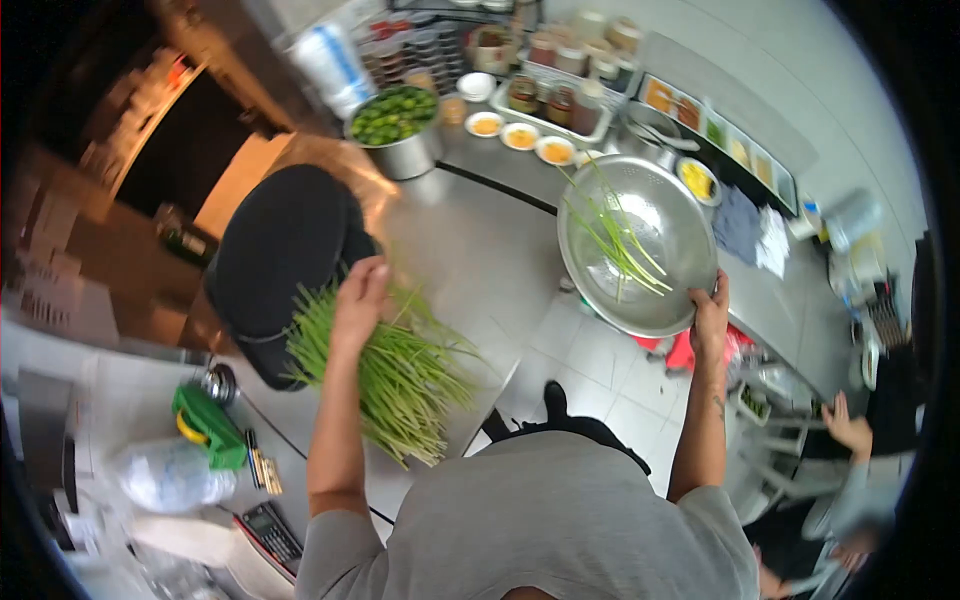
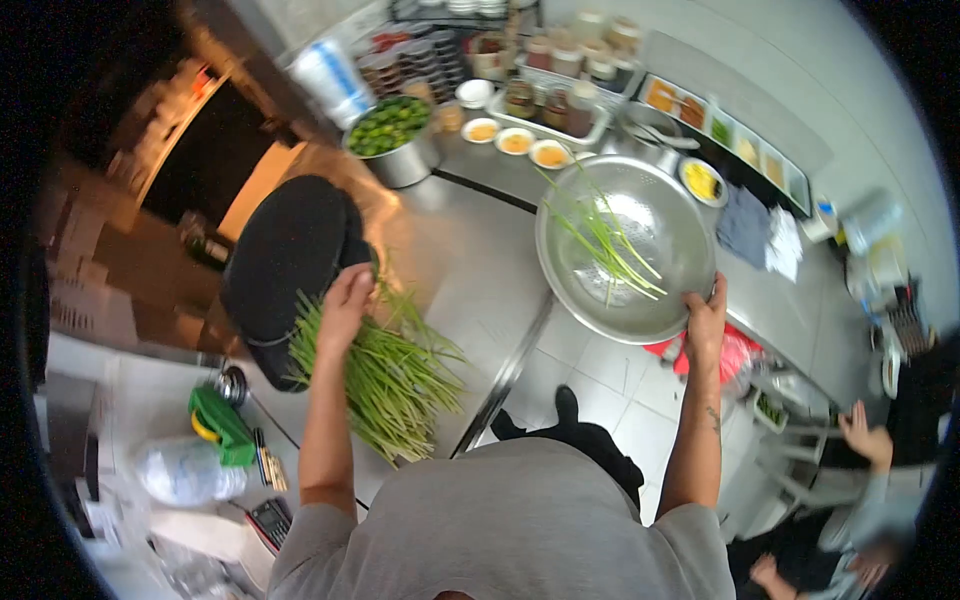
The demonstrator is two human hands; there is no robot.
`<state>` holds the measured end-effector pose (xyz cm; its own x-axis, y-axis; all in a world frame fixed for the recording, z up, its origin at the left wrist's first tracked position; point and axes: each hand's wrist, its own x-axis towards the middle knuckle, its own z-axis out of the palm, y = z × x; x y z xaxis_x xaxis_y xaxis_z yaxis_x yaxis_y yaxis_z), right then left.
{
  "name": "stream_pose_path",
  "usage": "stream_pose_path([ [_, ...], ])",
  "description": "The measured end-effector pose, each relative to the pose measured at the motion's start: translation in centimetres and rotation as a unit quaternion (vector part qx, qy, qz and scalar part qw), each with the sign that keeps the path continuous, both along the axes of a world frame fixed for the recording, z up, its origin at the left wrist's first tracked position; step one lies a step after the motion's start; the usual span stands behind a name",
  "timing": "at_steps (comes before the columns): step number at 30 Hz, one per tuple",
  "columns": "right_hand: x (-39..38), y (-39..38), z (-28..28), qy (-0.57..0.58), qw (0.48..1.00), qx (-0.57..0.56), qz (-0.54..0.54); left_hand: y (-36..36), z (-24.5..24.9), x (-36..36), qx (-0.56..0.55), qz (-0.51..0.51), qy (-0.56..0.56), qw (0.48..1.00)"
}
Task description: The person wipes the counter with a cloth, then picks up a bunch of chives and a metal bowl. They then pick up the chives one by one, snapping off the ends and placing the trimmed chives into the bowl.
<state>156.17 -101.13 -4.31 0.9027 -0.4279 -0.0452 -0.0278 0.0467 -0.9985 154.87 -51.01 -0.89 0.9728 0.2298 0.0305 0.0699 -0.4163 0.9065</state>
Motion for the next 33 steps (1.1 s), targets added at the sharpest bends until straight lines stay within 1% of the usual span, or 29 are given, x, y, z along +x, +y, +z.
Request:
stream_pose_path([
  [1,-1.7,-1.4,0.6,0.006,1.000,-0.004,-0.026,0.3,0.5,-0.6,-0.007,-0.001,0.019,1.000],
  [2,-3.4,-2.7,0.9,0.013,0.999,-0.009,-0.047,0.8,-0.6,-0.9,0.009,0.005,-0.025,1.000],
  [3,-4.7,-4.1,0.7,0.014,0.995,-0.043,-0.089,0.8,-0.7,-1.5,-0.016,0.019,0.001,1.000],
  [4,-5.7,-5.8,0.4,0.008,0.992,-0.044,-0.115,0.2,-0.3,-2.2,-0.003,0.016,0.014,1.000],
  [6,-7.5,-9.6,-1.2,-0.008,0.987,-0.037,-0.159,-0.6,0.7,-3.7,0.031,0.020,0.034,0.999],
  [7,-7.8,-12.0,-2.6,-0.015,0.979,-0.036,-0.199,-0.4,0.1,-4.2,0.050,0.018,0.051,0.997],
  [8,-8.4,-13.3,-2.6,-0.021,0.973,-0.024,-0.228,-0.8,-0.2,-4.6,0.086,0.017,0.026,0.996],
  [10,-9.1,-14.7,-0.9,0.010,0.952,-0.038,-0.303,-2.2,-0.5,-6.0,0.154,0.024,-0.018,0.988],
  [12,-9.1,-20.8,-3.6,0.019,0.937,-0.017,-0.349,-4.1,-0.2,-7.2,0.146,0.040,0.001,0.989],
  [13,-8.7,-23.9,-4.9,0.006,0.928,-0.032,-0.371,-4.9,0.2,-7.7,0.143,0.053,0.012,0.988],
  [14,-8.3,-26.4,-6.1,-0.008,0.920,-0.046,-0.390,-5.8,0.5,-8.1,0.166,0.060,-0.016,0.984],
  [16,-8.3,-29.3,-6.7,-0.058,0.921,-0.003,-0.385,-6.8,1.0,-9.1,0.215,0.075,-0.066,0.972],
  [18,-8.2,-31.5,-6.8,-0.074,0.936,0.013,-0.343,-6.4,1.0,-10.8,0.246,0.136,-0.058,0.958],
  [20,-8.6,-32.5,-6.3,-0.043,0.947,0.022,-0.317,-5.7,0.3,-12.9,0.267,0.201,-0.031,0.942],
  [21,-8.9,-30.6,-3.4,0.071,0.932,-0.053,-0.352,-4.8,-0.3,-14.4,0.271,0.237,-0.008,0.933],
  [22,-9.0,-29.0,-1.7,0.094,0.850,-0.264,-0.447,-3.8,-0.9,-15.7,0.275,0.271,0.014,0.922],
  [23,-9.1,-27.7,-0.5,0.111,0.715,-0.458,-0.516,-3.0,-1.5,-17.1,0.288,0.312,0.054,0.904],
  [24,-8.9,-27.3,0.3,0.120,0.536,-0.624,-0.556,-2.1,-2.2,-18.7,0.299,0.352,0.094,0.882],
  [25,-8.5,-27.4,0.7,-0.021,0.563,-0.651,-0.510,-1.4,-3.0,-20.0,0.309,0.389,0.135,0.857],
  [26,-7.4,-26.5,0.5,-0.071,0.715,-0.562,-0.410,-0.8,-4.1,-20.9,0.291,0.408,0.158,0.851],
  [27,-5.6,-24.3,0.6,-0.117,0.835,-0.449,-0.295,-0.2,-5.3,-21.5,0.273,0.424,0.180,0.844],
  [28,-4.0,-20.3,0.9,-0.133,0.902,-0.365,-0.189,0.3,-6.3,-21.8,0.254,0.440,0.201,0.838],
  [29,-2.8,-15.4,0.7,-0.125,0.977,-0.167,-0.049,0.3,-7.0,-21.7,0.227,0.433,0.186,0.852],
  [30,-2.2,-9.7,2.2,-0.064,0.981,-0.175,0.053,-0.1,-7.0,-21.1,0.210,0.432,0.172,0.860],
  [31,-1.7,-4.1,1.7,-0.064,0.983,-0.080,0.152,-0.9,-6.8,-20.2,0.193,0.431,0.156,0.867],
  [32,-0.5,0.2,0.9,-0.017,0.954,-0.130,0.270,-1.9,-6.5,-19.4,0.175,0.431,0.142,0.874],
  [33,0.0,5.1,-0.3,-0.027,0.926,-0.082,0.366,-2.9,-6.0,-18.3,0.163,0.435,0.128,0.876],
])
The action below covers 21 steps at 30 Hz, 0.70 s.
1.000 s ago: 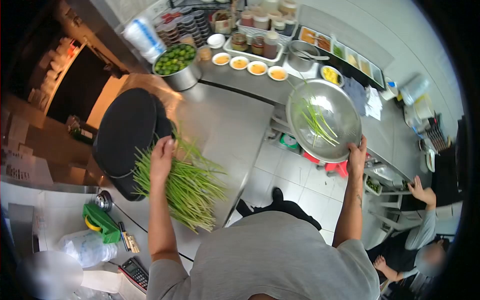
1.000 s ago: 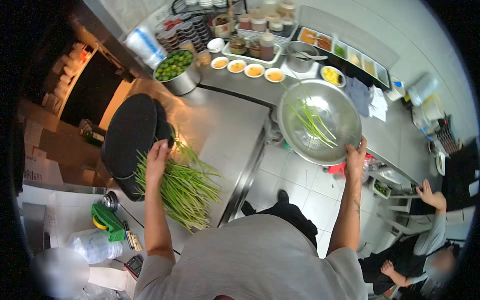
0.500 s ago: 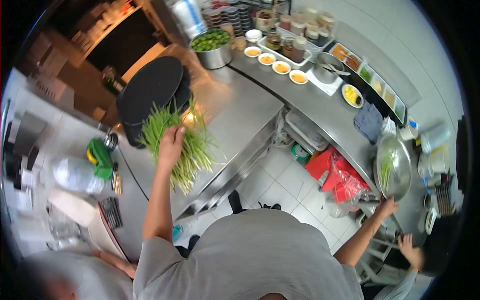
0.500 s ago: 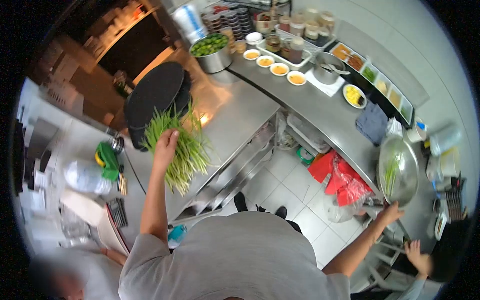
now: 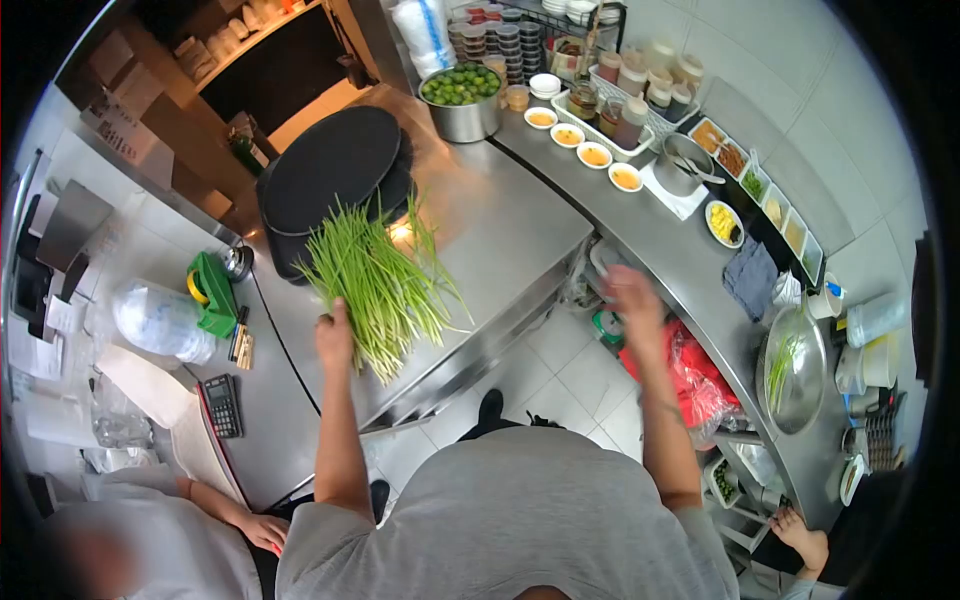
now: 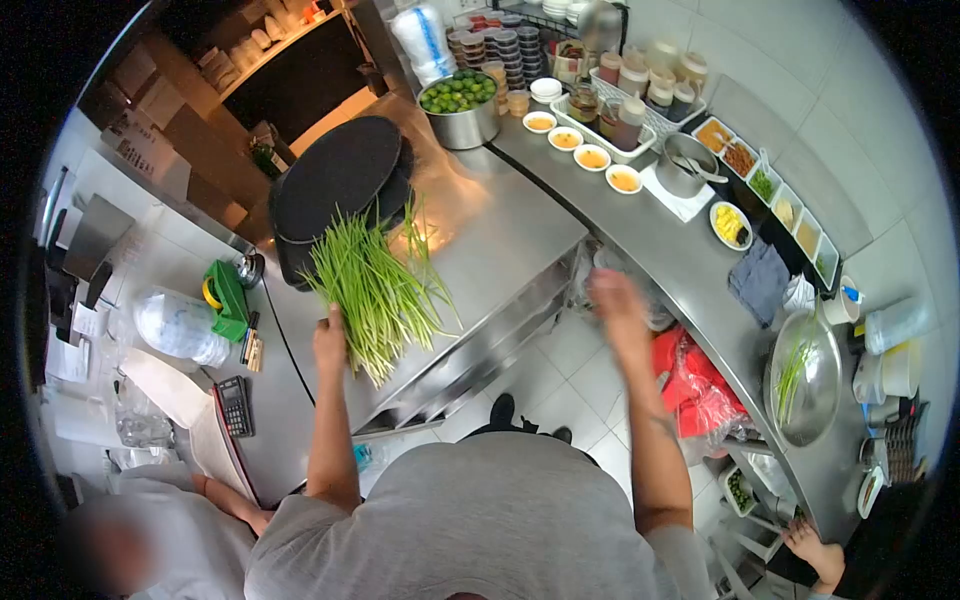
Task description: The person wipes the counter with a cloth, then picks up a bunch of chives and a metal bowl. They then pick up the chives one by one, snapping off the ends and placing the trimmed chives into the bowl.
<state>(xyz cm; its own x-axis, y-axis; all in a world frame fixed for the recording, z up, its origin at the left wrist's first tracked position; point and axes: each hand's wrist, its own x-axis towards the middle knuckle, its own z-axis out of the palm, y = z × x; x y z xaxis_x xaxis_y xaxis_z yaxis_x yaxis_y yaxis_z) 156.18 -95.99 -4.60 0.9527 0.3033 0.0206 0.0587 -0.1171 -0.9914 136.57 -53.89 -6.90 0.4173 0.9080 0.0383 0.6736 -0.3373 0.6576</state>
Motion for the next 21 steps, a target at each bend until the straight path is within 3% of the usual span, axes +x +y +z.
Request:
stream_pose_path([
  [2,-0.8,9.4,-0.3,0.110,0.989,0.010,0.096,-1.2,-0.2,1.8,0.016,-0.004,-0.016,1.000],
  [4,0.1,17.2,-4.1,0.101,0.984,-0.062,0.134,-1.2,-1.4,3.4,0.061,-0.016,-0.013,0.998],
  [5,-0.6,20.9,-3.8,0.113,0.982,-0.054,0.138,-1.3,-1.4,4.0,0.061,-0.025,-0.018,0.998],
  [7,-2.0,26.2,-3.7,0.036,0.990,-0.059,0.125,-1.8,-1.3,5.1,0.059,-0.046,-0.025,0.997],
  [9,-3.2,29.9,-3.8,0.150,0.977,-0.013,0.151,-2.3,-1.2,6.6,0.039,-0.074,-0.031,0.996],
  [10,-3.7,31.0,-3.8,0.207,0.965,0.011,0.161,-2.7,-0.9,7.4,0.029,-0.091,-0.033,0.995],
  [13,-4.4,32.2,-3.3,0.204,0.946,0.134,0.211,-3.9,1.2,9.7,-0.197,-0.076,-0.155,0.965],
  [14,-4.5,32.4,-3.8,0.215,0.950,0.121,0.191,-4.1,1.9,10.2,-0.216,-0.072,-0.146,0.963],
  [16,-4.3,32.8,-5.3,0.233,0.957,0.096,0.146,-3.7,0.3,10.6,-0.292,-0.084,-0.252,0.919],
  [20,-4.7,31.8,-5.4,0.093,0.990,0.013,0.109,-5.6,2.0,10.2,-0.362,-0.113,-0.333,0.863],
  [21,-5.0,30.4,-2.2,0.055,0.993,-0.012,0.103,-6.2,2.8,10.3,-0.357,-0.133,-0.346,0.857],
])
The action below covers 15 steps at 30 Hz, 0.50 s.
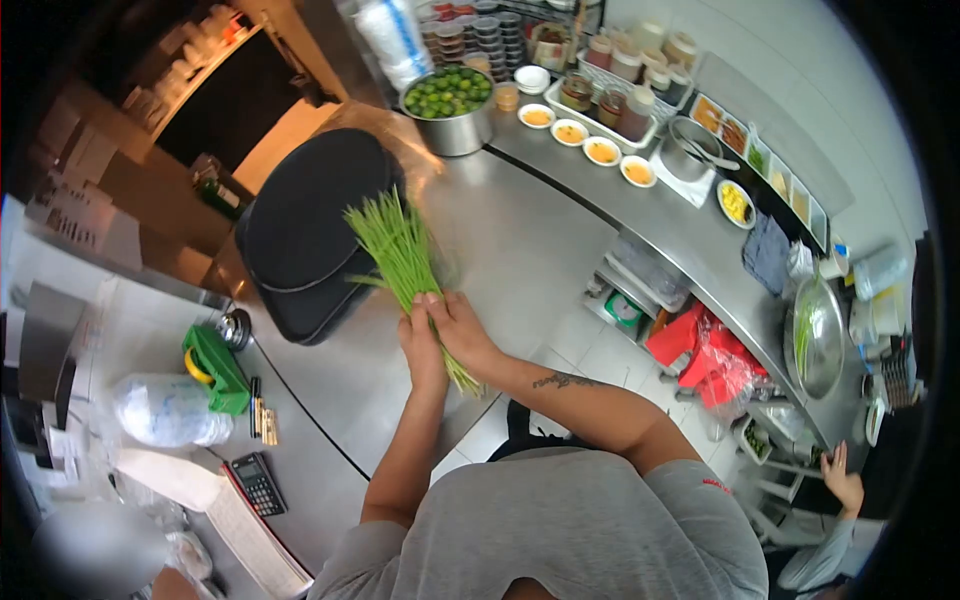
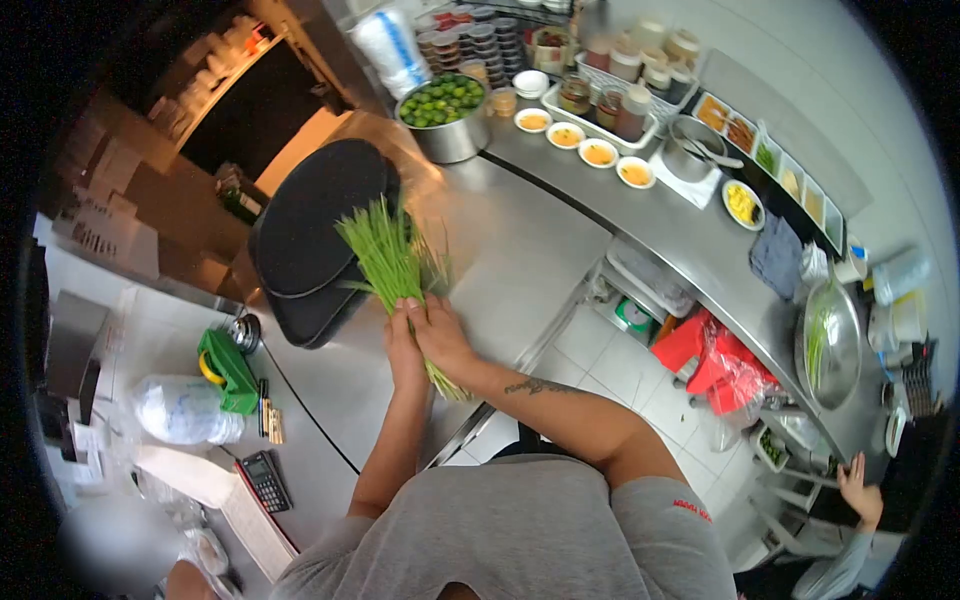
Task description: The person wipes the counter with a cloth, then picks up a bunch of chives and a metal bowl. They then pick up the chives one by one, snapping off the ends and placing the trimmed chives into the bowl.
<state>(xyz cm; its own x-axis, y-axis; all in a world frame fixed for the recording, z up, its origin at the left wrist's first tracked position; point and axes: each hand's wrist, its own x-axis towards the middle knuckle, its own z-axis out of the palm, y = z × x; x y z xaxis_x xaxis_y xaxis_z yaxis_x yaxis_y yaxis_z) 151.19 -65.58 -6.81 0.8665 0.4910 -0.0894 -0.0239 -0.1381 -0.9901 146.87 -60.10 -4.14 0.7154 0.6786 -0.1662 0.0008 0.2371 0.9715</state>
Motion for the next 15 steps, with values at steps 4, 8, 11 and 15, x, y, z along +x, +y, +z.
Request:
stream_pose_path([
  [4,0.2,-3.9,5.5,-0.083,0.995,0.041,-0.040,-3.0,3.3,1.3,0.067,-0.041,-0.064,0.995],
  [8,0.4,-9.9,9.7,-0.135,0.979,0.085,-0.129,-8.2,6.8,2.8,0.085,-0.136,-0.134,0.978],
  [11,0.4,-16.6,11.5,-0.190,0.960,0.081,-0.191,-14.3,8.4,4.0,0.139,-0.188,-0.169,0.958],
  [15,-0.4,-27.9,12.9,-0.211,0.929,0.081,-0.293,-25.4,10.3,5.1,0.142,-0.299,-0.230,0.915],
])
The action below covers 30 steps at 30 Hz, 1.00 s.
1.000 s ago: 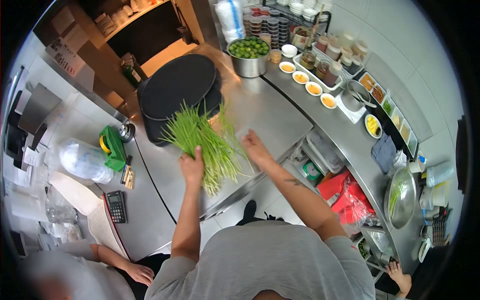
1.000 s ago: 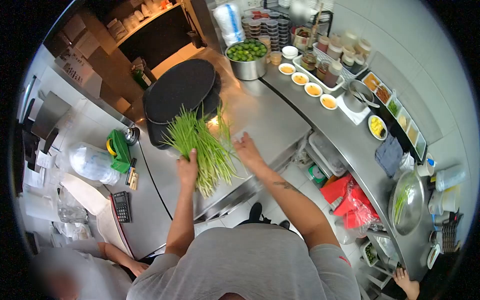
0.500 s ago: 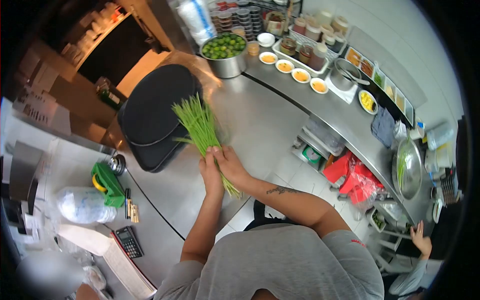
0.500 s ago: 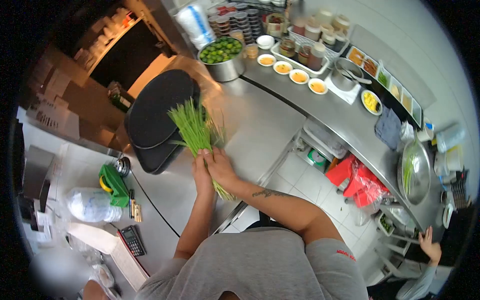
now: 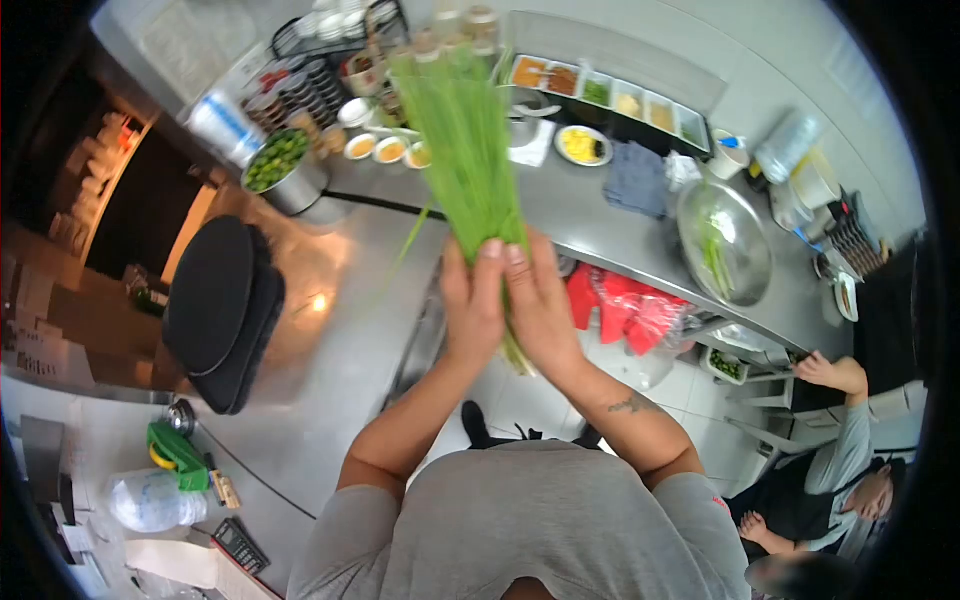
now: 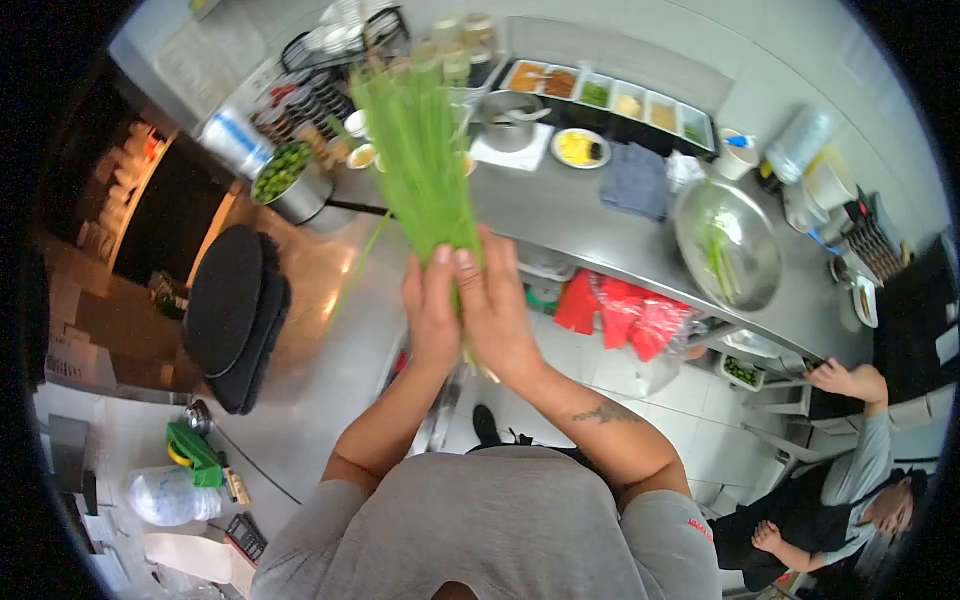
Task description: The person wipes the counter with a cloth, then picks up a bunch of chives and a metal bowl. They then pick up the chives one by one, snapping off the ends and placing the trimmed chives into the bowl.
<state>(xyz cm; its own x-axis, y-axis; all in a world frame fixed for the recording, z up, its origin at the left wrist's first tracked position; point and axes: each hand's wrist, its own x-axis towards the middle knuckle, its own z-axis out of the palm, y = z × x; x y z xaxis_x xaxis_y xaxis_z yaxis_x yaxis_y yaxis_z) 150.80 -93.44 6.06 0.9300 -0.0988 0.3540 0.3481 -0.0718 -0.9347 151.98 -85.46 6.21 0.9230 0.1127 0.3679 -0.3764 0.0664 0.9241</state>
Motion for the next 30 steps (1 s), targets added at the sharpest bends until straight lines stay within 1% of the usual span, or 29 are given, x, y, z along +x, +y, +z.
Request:
stream_pose_path([
  [1,-0.6,-3.4,0.3,0.025,0.999,-0.018,-0.034,-3.2,-0.1,0.4,0.005,-0.033,-0.025,0.999],
  [2,-1.2,-7.0,0.7,0.049,0.996,-0.036,-0.066,-6.7,0.1,0.6,-0.013,-0.074,-0.026,0.997],
  [4,-2.7,-14.4,2.0,0.057,0.992,-0.055,-0.098,-14.3,0.6,0.3,-0.051,-0.147,-0.028,0.987],
  [5,-3.3,-18.0,2.3,0.052,0.987,-0.051,-0.140,-18.4,0.9,0.1,-0.072,-0.179,-0.030,0.981],
  [7,-4.4,-25.2,2.2,0.035,0.977,-0.022,-0.208,-26.5,1.3,-0.6,-0.061,-0.187,-0.046,0.979],
  [8,-4.9,-29.0,1.9,0.039,0.965,-0.033,-0.257,-30.5,1.1,-1.0,-0.072,-0.217,-0.043,0.973],
  [9,-5.8,-32.4,2.3,0.040,0.969,-0.009,-0.245,-34.4,0.9,-1.2,-0.082,-0.246,-0.042,0.965],
  [10,-6.2,-35.3,2.6,0.042,0.965,0.027,-0.258,-38.6,0.3,-1.4,-0.072,-0.245,-0.041,0.966],
  [11,-6.6,-38.4,2.5,0.056,0.959,0.030,-0.275,-42.4,-0.6,-1.6,-0.062,-0.243,-0.038,0.967],
  [13,-7.0,-44.8,1.2,0.085,0.946,0.037,-0.311,-48.7,-1.8,-1.9,-0.028,-0.260,0.009,0.965],
  [15,-6.7,-51.3,-2.1,0.109,0.941,0.054,-0.315,-53.8,-3.8,-1.9,0.008,-0.280,0.070,0.957],
  [16,-6.4,-53.9,-3.8,0.120,0.939,0.064,-0.316,-55.9,-5.1,-1.7,0.027,-0.291,0.105,0.951],
  [17,-6.1,-55.4,-4.8,0.154,0.934,0.059,-0.315,-57.6,-6.2,-1.4,0.048,-0.301,0.140,0.942],
  [19,-5.7,-57.9,-7.3,0.220,0.922,0.053,-0.314,-59.7,-8.4,-1.2,0.158,-0.279,0.160,0.934],
  [20,-5.1,-60.6,-10.9,0.201,0.929,0.115,-0.290,-60.3,-8.9,-1.3,0.213,-0.267,0.168,0.925],
  [21,-4.8,-63.3,-15.5,0.153,0.949,-0.009,-0.275,-60.2,-9.0,-1.8,0.295,-0.229,0.097,0.923],
  [22,-4.6,-65.9,-19.9,0.102,0.952,-0.133,-0.257,-59.4,-8.9,-2.6,0.371,-0.188,0.025,0.909],
  [23,-5.1,-64.0,-17.8,0.115,0.947,-0.151,-0.258,-58.5,-9.0,-3.3,0.443,-0.144,-0.045,0.884],
  [24,-5.6,-61.9,-15.4,0.128,0.943,-0.169,-0.258,-56.5,-7.3,-4.0,0.464,-0.098,-0.138,0.870],
  [25,-5.2,-61.4,-15.5,0.135,0.897,-0.235,-0.350,-54.0,-5.2,-3.4,0.444,-0.180,-0.136,0.867],
  [26,-5.0,-61.1,-15.7,0.142,0.837,-0.297,-0.436,-51.3,-2.9,-1.9,0.422,-0.260,-0.131,0.859],
  [27,-4.8,-60.7,-16.0,0.146,0.765,-0.355,-0.516,-48.6,-1.7,-0.2,0.396,-0.340,-0.126,0.844],
  [28,-4.8,-59.5,-15.0,0.116,0.754,-0.385,-0.519,-46.1,-1.7,1.5,0.308,-0.251,-0.124,0.909],
  [29,-5.1,-57.8,-12.7,0.086,0.740,-0.414,-0.523,-43.6,-1.4,4.5,0.363,-0.210,-0.089,0.904],
  [30,-5.3,-56.2,-10.9,0.055,0.724,-0.443,-0.526,-40.7,-1.7,7.8,0.374,-0.146,-0.032,0.915],
])
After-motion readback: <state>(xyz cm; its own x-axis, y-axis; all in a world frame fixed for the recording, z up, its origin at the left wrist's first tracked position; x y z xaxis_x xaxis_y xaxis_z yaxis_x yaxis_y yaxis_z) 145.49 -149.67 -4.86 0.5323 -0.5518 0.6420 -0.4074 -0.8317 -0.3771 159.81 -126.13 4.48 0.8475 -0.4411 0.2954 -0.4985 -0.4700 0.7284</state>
